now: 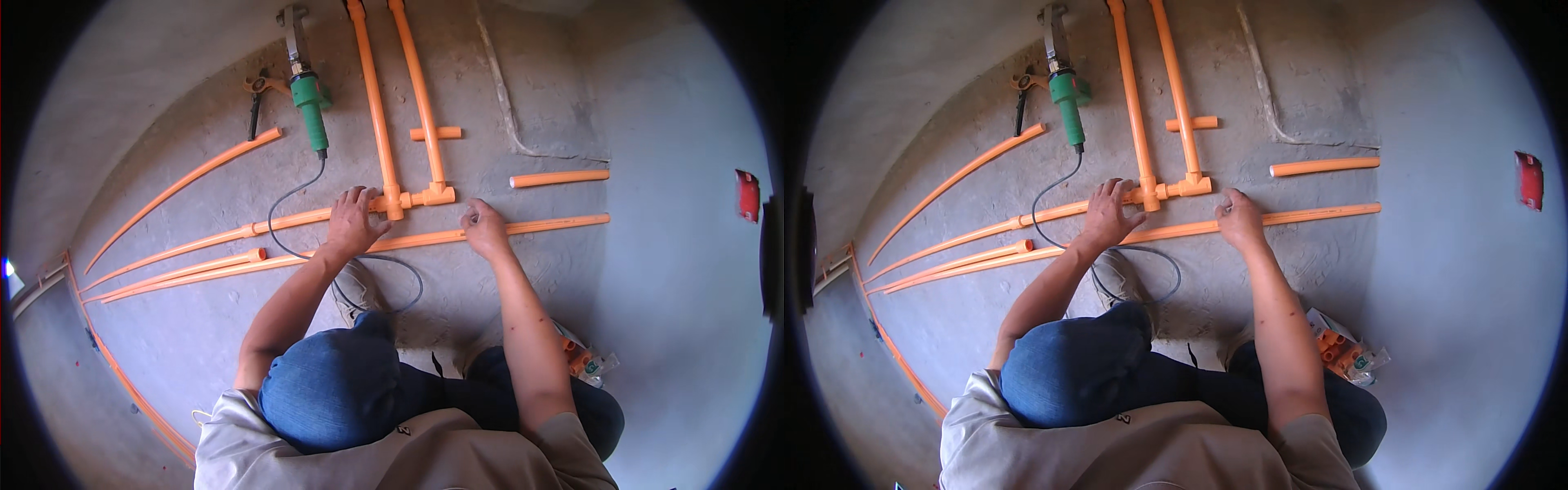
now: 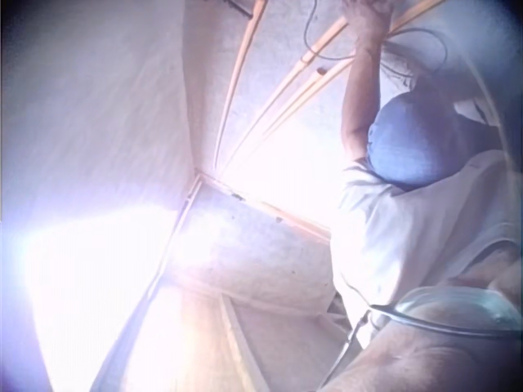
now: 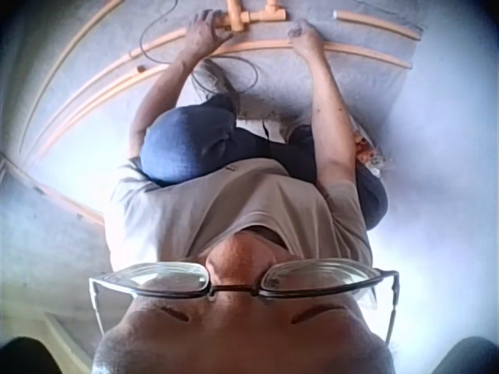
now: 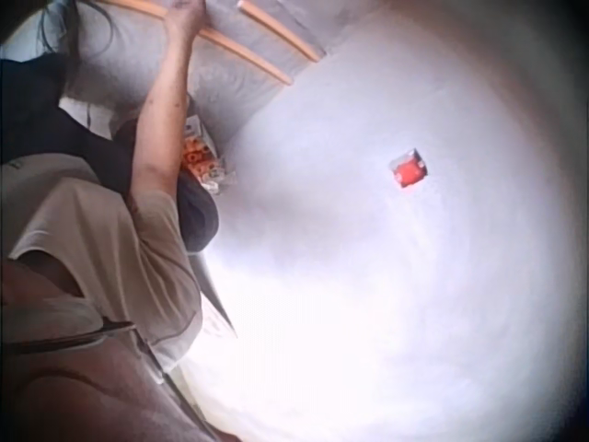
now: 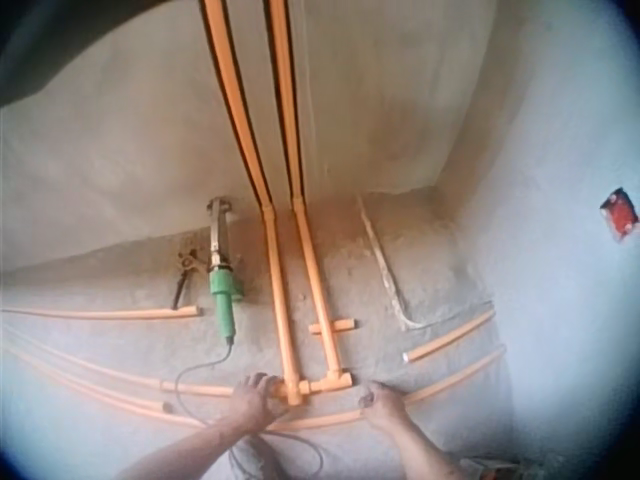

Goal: The person joins orange plastic pipes using a T-junction connector and a specialized heating tool. They first align the pipes by hand, then use the heating tool to soften the ends of the pipe and connector before pressing them together.

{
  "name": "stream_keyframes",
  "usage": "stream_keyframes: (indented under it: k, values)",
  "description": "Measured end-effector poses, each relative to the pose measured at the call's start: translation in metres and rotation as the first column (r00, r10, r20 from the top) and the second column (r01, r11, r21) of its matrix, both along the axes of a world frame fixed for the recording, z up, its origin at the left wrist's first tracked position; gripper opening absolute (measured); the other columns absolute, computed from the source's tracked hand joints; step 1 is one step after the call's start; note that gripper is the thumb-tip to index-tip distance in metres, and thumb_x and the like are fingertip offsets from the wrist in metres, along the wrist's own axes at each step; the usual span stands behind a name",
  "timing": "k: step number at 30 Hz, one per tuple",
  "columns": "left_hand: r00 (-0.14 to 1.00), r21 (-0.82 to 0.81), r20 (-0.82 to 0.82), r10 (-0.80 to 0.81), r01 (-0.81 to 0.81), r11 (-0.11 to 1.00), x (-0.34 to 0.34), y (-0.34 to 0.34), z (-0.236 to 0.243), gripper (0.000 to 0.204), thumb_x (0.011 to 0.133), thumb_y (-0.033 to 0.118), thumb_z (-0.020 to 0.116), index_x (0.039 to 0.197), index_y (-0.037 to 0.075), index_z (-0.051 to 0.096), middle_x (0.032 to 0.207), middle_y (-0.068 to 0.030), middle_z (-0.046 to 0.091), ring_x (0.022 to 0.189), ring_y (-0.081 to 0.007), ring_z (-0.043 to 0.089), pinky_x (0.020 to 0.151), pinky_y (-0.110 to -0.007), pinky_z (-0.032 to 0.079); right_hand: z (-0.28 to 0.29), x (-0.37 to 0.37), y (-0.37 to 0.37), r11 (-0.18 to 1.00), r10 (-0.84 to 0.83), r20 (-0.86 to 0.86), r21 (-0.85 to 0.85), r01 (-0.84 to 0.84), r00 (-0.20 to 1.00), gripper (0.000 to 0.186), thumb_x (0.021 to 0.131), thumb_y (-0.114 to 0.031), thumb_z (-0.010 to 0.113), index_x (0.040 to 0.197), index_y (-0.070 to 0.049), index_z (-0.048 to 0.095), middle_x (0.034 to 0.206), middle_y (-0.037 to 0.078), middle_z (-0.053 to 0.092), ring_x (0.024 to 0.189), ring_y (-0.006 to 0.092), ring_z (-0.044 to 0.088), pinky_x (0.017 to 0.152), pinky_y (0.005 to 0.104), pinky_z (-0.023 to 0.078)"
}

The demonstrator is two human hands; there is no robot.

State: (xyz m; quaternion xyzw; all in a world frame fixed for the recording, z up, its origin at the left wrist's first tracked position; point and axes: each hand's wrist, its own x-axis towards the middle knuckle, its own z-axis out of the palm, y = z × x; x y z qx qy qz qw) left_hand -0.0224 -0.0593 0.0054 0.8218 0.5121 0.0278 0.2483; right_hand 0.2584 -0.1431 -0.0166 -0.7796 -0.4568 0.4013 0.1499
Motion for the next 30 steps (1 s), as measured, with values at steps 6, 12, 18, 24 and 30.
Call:
stream_keyframes:
  k: [6,12,18,24,30]
  values:
    - [0.998,-0.124,0.044,0.054,-0.048,0.991,0.0,0.002,-0.009,0.064,0.079,0.039,0.079,0.128,0.006,0.055,0.121,-0.0147,0.059,0.114,-0.0351,0.054,0.099,-0.047,0.043,0.007,-0.007,-0.001,0.999,-0.019,-0.055,-0.046,0.017,0.998,0.043,0.087,-0.02,0.067,0.125,-0.001,0.061,0.103,0.015,0.07,0.095,0.0315,0.067,0.086,0.0403,0.053]
    - [0.998,-0.066,0.051,0.036,-0.032,0.997,-0.013,0.0,-0.013,0.06,0.08,0.037,0.078,0.127,0.006,0.055,0.121,-0.0142,0.059,0.113,-0.0351,0.055,0.098,-0.047,0.043,0.001,-0.01,0.003,0.999,0.034,0.042,-0.025,-0.033,0.999,0.044,0.088,-0.022,0.069,0.125,0.0,0.061,0.097,0.014,0.071,0.09,0.027,0.068,0.085,0.0377,0.053]
    - [0.999,-0.093,0.034,0.043,-0.039,0.995,-0.018,0.001,-0.012,0.06,0.082,0.036,0.076,0.129,0.006,0.055,0.122,-0.0149,0.059,0.115,-0.0354,0.054,0.1,-0.047,0.042,-0.001,-0.017,0.006,0.998,0.025,0.036,-0.061,-0.023,0.999,0.043,0.088,-0.022,0.07,0.124,0.001,0.061,0.096,0.013,0.071,0.089,0.0263,0.067,0.085,0.0372,0.053]
    - [0.998,-0.127,0.034,0.049,-0.044,0.991,-0.018,0.005,-0.009,0.059,0.083,0.037,0.075,0.129,0.006,0.056,0.123,-0.0155,0.058,0.117,-0.0356,0.053,0.102,-0.047,0.041,0.002,-0.02,0.011,0.99,0.007,0.001,-0.143,-0.007,1.0,0.045,0.089,-0.026,0.068,0.128,-0.003,0.06,0.109,0.015,0.069,0.099,0.0319,0.067,0.091,0.0401,0.052]
    - [0.998,-0.141,0.026,0.056,-0.052,0.989,-0.015,0.008,-0.008,0.056,0.087,0.042,0.07,0.126,0.005,0.059,0.12,-0.0158,0.06,0.116,-0.0358,0.055,0.102,-0.047,0.041,-0.005,-0.021,0.012,0.991,-0.02,0.037,-0.134,0.025,0.999,0.049,0.09,-0.031,0.067,0.131,-0.005,0.058,0.115,0.016,0.067,0.106,0.0324,0.065,0.093,0.0409,0.051]
